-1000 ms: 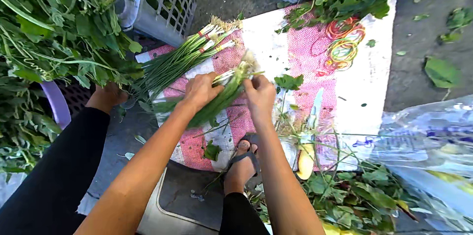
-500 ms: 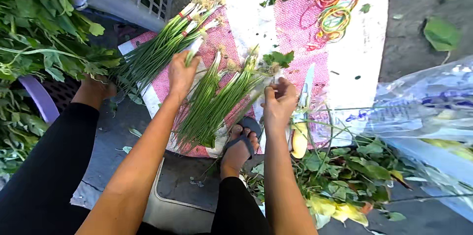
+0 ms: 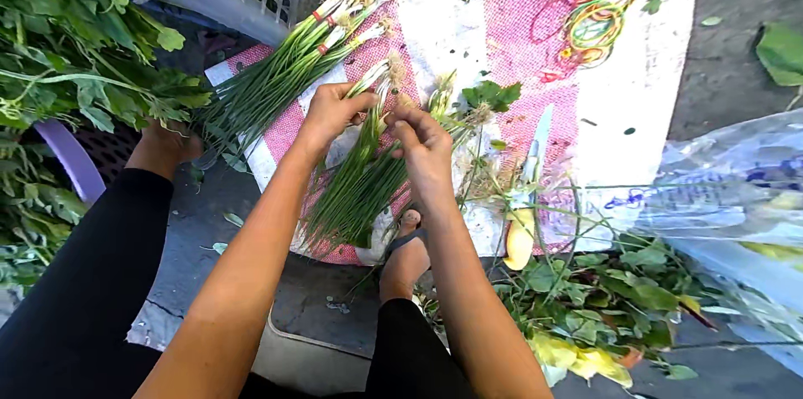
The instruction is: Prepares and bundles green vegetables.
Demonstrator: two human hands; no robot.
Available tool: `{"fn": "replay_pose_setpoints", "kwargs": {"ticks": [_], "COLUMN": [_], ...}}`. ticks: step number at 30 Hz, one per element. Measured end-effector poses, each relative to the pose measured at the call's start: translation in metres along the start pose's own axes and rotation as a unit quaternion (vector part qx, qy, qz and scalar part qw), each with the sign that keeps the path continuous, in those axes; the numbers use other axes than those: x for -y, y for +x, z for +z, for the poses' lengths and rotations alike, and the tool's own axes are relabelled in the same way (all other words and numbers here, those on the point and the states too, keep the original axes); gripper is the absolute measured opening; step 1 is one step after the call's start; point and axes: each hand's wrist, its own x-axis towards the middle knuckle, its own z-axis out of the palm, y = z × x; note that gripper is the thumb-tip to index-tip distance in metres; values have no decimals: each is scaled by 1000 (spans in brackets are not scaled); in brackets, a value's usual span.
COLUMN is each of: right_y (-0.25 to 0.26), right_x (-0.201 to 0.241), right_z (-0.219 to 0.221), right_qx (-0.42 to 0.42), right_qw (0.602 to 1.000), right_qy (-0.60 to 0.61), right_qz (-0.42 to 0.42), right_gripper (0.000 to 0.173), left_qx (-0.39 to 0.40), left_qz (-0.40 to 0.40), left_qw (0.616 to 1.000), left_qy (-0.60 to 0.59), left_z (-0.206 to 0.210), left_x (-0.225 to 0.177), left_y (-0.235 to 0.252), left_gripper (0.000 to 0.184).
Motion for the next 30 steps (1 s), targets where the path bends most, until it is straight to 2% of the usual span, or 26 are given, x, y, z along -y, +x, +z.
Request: {"fn": "replay_pose_setpoints", "kwargs": {"ticks": [1,3,5,9,11,13,15,16,18,21,23,24,27,28,30], "right_y": [2,-3,-17,-36,-45,-52,-54,-55,-52,-40,-29,-20,-1,2,4], "right_x": [0,7,18,44,49,43,25,14,-7,-20,-14,-11,-5,-7,-14], "right_z": [0,2,3,-1,-6,-10,-8,-6,-4,-3,1,2,0,-1,-5], "right_qx": [20,61,85,88,119,156,170,148,74,-40,-77,-82,-77,-79,-90], "right_qw": [998,988,980,958,942,964,980,967,941,932,907,888,841,844,877], "right_qy": [53,143,173,253,293,184,-77,-204,-329,-359,-413,-453,-527,-523,-469], "right_qz": [7,27,51,99,110,113,73,39,-18,-40,-9,22,93,91,59], "right_gripper": [31,33,33,26,25,26,26,26,27,30,38,44,62,61,46], "left_qx": [8,60,54,53,73,63,82,79,31,-100,-182,-203,-140,-119,-106], "left_qz": [23,-36,-60,-27,-71,-197,-82,-48,-25,-6,25,42,10,-11,-30], "left_qw": [987,962,961,967,963,962,968,975,996,990,975,973,989,989,987], "left_qy": [-160,-262,-265,-249,-251,-181,-225,-204,-74,94,124,99,-50,-88,-118], "left_z": [1,-5,-6,-9,-11,-9,-10,-9,-6,8,22,30,48,52,57], "left_x": [27,34,24,14,1,-28,22,42,66,81,78,74,62,62,65], "left_y": [5,6,1,-9,-17,-27,-19,-14,-8,-8,-9,-9,-12,-14,-14], "left_gripper": [17,12,10,13,14,16,15,15,17,27,32,30,35,39,40]}}
